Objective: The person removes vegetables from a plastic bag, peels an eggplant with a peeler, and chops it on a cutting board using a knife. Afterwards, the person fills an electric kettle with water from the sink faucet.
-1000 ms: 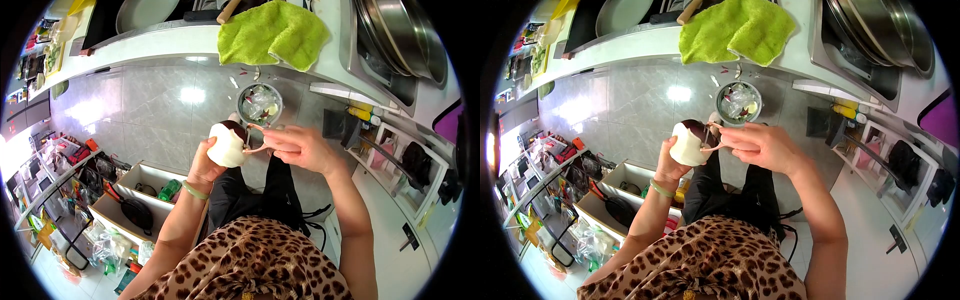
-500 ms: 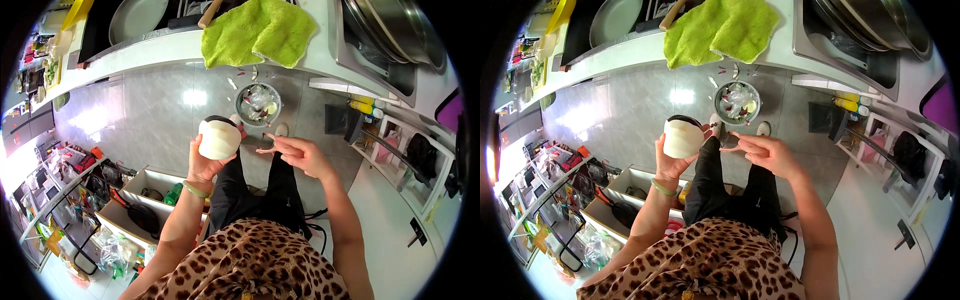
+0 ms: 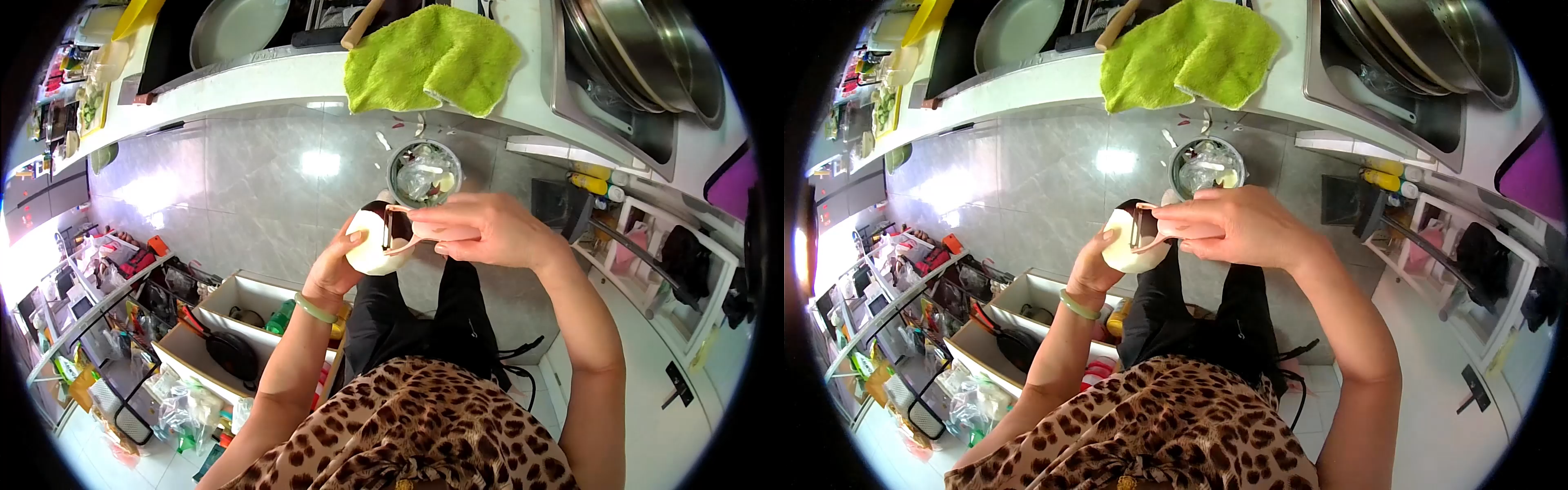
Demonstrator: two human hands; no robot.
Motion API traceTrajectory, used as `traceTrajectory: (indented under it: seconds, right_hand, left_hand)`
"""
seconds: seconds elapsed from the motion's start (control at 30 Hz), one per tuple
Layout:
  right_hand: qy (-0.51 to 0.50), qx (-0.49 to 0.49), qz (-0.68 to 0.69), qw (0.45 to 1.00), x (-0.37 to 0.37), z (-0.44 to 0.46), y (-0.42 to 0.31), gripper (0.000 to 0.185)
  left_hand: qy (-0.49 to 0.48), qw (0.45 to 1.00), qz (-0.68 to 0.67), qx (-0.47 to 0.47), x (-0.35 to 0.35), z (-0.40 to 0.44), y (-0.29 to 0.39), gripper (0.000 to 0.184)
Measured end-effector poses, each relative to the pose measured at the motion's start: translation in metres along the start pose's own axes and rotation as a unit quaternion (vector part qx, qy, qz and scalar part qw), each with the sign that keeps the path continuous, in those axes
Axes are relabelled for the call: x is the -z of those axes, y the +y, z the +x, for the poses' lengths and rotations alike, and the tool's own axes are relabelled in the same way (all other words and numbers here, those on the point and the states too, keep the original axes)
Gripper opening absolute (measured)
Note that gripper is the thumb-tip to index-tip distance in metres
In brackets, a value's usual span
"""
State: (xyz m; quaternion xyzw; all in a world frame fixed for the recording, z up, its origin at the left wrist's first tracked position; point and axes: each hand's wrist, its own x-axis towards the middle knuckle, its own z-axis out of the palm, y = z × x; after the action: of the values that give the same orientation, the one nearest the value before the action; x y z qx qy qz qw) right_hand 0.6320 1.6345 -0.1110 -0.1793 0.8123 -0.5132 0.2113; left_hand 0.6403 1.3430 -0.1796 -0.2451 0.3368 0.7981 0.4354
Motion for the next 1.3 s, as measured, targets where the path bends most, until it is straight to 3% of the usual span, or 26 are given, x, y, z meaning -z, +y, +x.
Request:
traceTrajectory:
  seconds: [0.3,0.43,0.53,0.6,0.7,0.87,1.07,1.2,1.3]
  right_hand:
    - [-0.017,0.013,0.002,1.000,-0.002,0.002,-0.002,0.047]
    - [0.030,0.023,0.030,0.999,-0.012,-0.009,0.006,0.052]
    - [0.019,-0.059,0.043,0.997,-0.024,-0.020,0.011,0.052]
    - [0.037,-0.062,0.067,0.995,-0.030,-0.023,0.016,0.053]
    - [0.061,-0.066,0.084,0.992,-0.036,-0.026,0.016,0.055]
    - [0.086,-0.095,0.102,0.987,-0.054,-0.038,0.031,0.055]
    - [0.073,-0.162,0.111,0.978,-0.062,-0.061,0.063,0.052]
    - [0.013,-0.171,0.085,0.981,-0.027,-0.043,0.042,0.051]
    - [-0.004,-0.137,0.092,0.986,-0.002,-0.029,0.016,0.051]
  left_hand:
    - [0.016,0.999,0.046,0.017,0.000,-0.011,0.003,0.071]
    - [0.035,0.998,-0.051,0.018,0.014,-0.017,0.008,0.061]
    - [0.024,0.999,-0.029,0.011,0.019,-0.013,0.010,0.061]
    - [0.018,1.000,-0.024,0.006,0.014,-0.009,0.008,0.061]
    - [-0.010,0.997,-0.081,-0.011,0.012,-0.004,-0.005,0.062]
    - [0.023,0.976,-0.215,-0.038,0.000,0.003,-0.017,0.066]
    - [-0.091,0.958,-0.273,-0.012,-0.011,0.010,0.003,0.077]
    - [-0.088,0.982,-0.166,-0.012,0.020,0.010,-0.008,0.074]
    - [0.002,0.999,-0.042,-0.024,0.041,0.002,-0.014,0.065]
